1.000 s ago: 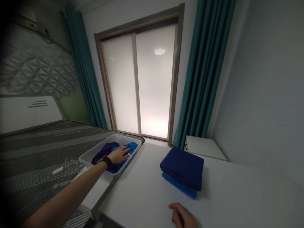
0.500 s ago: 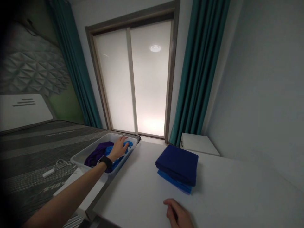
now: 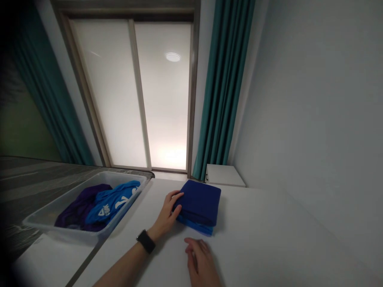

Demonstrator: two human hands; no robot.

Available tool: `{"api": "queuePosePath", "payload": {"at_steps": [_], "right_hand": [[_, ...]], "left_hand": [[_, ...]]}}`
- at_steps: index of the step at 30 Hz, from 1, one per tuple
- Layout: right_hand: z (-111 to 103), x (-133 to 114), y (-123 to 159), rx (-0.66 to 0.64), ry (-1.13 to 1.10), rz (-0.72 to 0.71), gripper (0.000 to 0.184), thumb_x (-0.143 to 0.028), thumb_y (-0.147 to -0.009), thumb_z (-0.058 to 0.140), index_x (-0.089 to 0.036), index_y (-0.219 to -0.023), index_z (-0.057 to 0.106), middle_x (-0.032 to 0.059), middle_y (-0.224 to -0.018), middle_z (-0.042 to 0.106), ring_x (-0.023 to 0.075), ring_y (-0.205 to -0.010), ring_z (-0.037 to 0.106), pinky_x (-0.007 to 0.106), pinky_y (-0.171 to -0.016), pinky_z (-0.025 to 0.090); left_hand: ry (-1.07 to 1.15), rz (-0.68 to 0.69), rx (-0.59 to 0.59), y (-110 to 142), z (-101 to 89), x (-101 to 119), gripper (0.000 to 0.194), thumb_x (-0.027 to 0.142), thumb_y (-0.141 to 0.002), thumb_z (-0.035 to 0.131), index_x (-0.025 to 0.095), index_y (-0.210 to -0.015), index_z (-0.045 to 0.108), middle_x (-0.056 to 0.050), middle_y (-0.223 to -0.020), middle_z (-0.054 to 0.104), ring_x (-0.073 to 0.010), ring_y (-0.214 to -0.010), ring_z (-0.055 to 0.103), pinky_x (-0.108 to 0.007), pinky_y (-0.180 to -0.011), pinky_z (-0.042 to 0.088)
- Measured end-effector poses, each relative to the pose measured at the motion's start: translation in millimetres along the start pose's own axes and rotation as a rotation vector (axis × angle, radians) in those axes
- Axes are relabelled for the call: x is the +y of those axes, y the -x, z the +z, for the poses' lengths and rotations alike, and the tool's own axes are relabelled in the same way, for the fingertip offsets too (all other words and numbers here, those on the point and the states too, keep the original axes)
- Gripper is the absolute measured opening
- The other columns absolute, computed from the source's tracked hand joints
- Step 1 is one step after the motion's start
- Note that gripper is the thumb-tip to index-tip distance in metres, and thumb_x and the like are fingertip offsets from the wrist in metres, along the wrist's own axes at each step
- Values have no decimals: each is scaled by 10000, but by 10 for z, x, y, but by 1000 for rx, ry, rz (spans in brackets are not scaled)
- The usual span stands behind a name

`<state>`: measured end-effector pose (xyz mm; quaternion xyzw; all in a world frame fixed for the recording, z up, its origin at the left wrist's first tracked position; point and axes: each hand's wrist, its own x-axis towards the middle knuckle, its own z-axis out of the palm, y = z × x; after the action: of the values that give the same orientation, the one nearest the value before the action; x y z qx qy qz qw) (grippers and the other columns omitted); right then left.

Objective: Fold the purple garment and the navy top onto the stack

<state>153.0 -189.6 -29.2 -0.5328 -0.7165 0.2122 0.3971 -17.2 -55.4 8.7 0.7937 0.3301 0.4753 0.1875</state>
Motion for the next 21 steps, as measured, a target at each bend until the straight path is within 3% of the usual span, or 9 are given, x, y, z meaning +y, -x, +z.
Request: {"api": "queuePosePath", "payload": {"at_steps": [4, 10, 16, 21], "right_hand": [[-94, 39, -203, -90, 207, -38, 412, -127, -857, 445, -234, -1224, 598, 69, -1186, 640, 215, -1118, 567, 357, -988, 411], [-135, 169, -530, -13, 502, -30, 370, -79, -852, 443, -219, -1141, 627, 75, -1097, 634, 260, -1041, 558, 414, -921, 414], [-87, 279, -688, 39, 573, -62, 310, -76, -854, 475, -213, -1081, 634, 67, -1039, 623, 249, -1004, 545, 392, -883, 410], [-151, 129, -674, 70, 550, -244, 335, -42, -868, 414, -209, -1054, 637, 59, -973, 627, 223, -937, 546, 368, -832, 406]], "left_hand": [[-5, 11, -44, 67, -12, -65, 469, 324, -942, 502, 255, -1401, 440, -119, -1428, 384, -278, -1324, 385, -478, -1112, 341], [40, -83, -1, 40, 88, -128, 491, 306, -982, 417, 243, -1462, 338, -107, -1465, 404, -231, -1364, 383, -446, -1158, 293], [139, -230, 0, -19, 219, -277, 540, 385, -995, 360, 190, -1494, 295, -115, -1521, 379, -226, -1387, 379, -430, -1166, 275], [177, -258, 2, 9, 253, -332, 562, 388, -986, 362, 164, -1497, 295, -124, -1516, 387, -227, -1374, 401, -424, -1147, 308]]}}
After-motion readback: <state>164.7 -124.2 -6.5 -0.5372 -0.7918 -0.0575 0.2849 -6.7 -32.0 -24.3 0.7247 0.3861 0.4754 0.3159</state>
